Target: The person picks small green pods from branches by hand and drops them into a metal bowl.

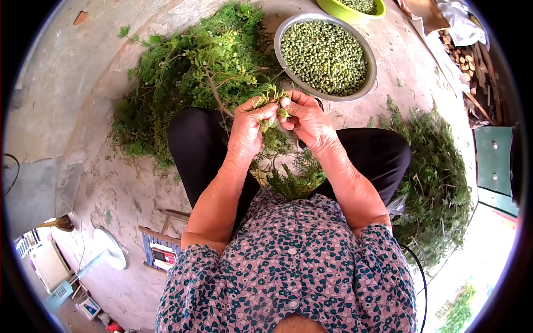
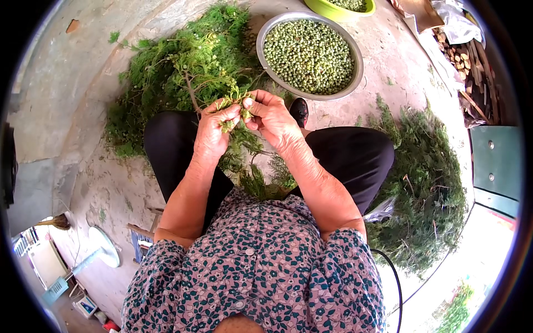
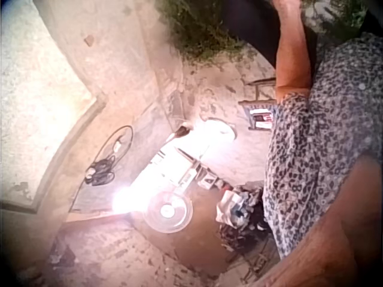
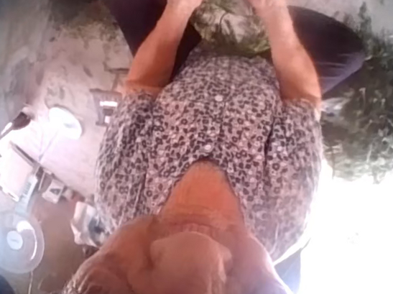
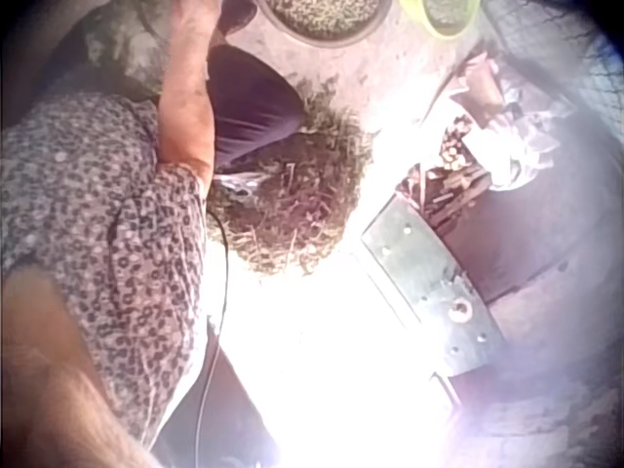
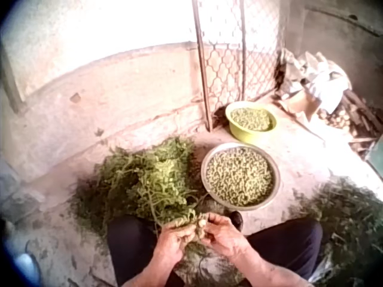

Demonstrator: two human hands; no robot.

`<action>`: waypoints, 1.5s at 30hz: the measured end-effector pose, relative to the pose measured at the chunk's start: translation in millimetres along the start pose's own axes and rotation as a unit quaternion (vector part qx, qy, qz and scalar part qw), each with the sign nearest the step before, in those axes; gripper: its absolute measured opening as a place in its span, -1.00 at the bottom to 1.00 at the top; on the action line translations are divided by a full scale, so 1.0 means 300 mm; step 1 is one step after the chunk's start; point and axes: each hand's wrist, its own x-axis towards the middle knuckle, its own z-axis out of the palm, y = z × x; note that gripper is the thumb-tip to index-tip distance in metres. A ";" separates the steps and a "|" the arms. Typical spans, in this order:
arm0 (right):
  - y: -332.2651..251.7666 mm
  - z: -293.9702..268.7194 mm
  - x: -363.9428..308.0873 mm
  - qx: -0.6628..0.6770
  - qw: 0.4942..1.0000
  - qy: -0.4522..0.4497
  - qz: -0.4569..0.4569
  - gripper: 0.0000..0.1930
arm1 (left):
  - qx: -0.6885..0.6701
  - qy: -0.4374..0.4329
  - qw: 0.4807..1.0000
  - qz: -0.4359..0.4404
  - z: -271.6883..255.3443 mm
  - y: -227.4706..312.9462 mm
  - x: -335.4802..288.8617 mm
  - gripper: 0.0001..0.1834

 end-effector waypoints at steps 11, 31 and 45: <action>0.009 -0.001 -0.037 0.015 0.998 -0.023 -0.056 -0.81 | -0.027 0.039 0.999 0.022 0.000 -0.012 0.015 -0.94; 0.042 -0.001 -0.015 0.109 0.994 0.002 0.015 -0.86 | 0.003 -0.017 0.999 -0.038 0.004 0.005 0.014 -0.95; 0.001 -0.089 0.043 0.145 0.923 0.354 -0.047 -0.92 | -0.010 0.052 0.999 -0.006 -0.019 -0.034 0.023 -0.91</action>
